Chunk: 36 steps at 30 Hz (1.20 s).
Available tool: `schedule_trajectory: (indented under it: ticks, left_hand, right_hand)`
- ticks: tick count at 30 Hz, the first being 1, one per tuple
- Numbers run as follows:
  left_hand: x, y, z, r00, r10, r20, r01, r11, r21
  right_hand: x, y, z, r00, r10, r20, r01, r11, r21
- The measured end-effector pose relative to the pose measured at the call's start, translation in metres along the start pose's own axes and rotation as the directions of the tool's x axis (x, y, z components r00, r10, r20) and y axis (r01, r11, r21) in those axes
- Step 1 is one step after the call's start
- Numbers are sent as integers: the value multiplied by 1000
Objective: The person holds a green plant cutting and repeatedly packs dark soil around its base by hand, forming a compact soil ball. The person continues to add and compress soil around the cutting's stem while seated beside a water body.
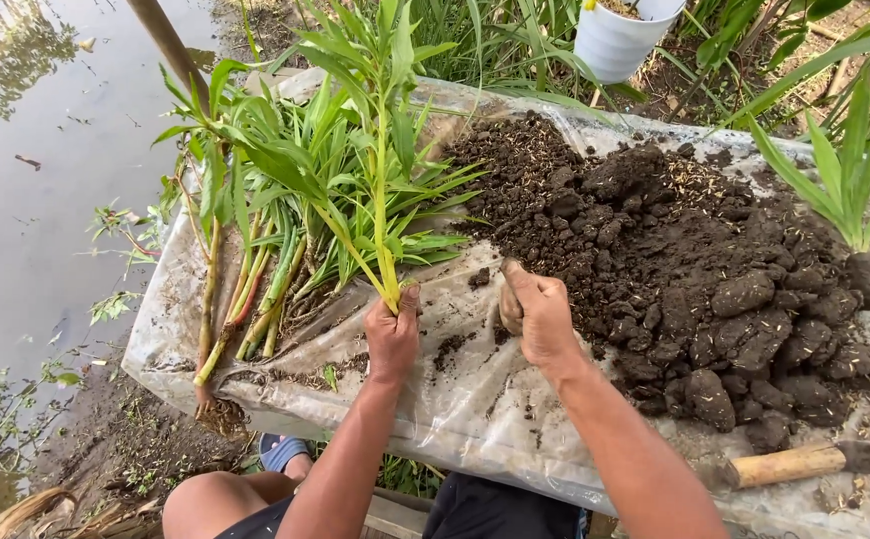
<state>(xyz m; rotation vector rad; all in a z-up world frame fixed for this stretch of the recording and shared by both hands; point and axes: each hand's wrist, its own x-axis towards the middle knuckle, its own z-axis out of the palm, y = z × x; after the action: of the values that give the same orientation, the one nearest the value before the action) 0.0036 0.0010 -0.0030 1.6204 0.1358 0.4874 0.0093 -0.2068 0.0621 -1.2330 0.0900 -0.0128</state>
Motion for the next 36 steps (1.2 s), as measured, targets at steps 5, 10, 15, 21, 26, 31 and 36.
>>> schedule_trajectory:
  ticks: [5, 10, 15, 21, 26, 31, 36]
  left_hand:
    - [0, 13, 2, 1000, -5, -12, 5, 1000, -23]
    - [-2, 14, 2, 999, -38, -12, 37, 997, -69]
    - [5, -8, -2, 994, 47, -102, -53, 997, -59]
    - [6, -1, -2, 991, 39, -128, -52, 993, -107]
    - [7, -6, -6, 992, 19, -125, -28, 997, -75]
    - [7, -5, -4, 992, 16, -122, -21, 999, -41]
    - [7, -1, -7, 993, -10, -118, 3, 998, -56]
  right_hand:
    - [-20, -36, 19, 976, -71, 208, 126, 956, -266]
    - [-34, -25, 24, 947, 30, 321, 147, 845, -514]
    - [-27, -16, 37, 851, -137, 506, 503, 484, -716]
    - [-30, 2, 36, 825, -193, 532, 550, 494, -674]
    - [-28, 21, 37, 825, -255, 504, 559, 496, -664]
    - [-41, -8, 58, 827, -241, 508, 558, 461, -690]
    - [-33, 53, 40, 839, -264, 476, 543, 456, -705]
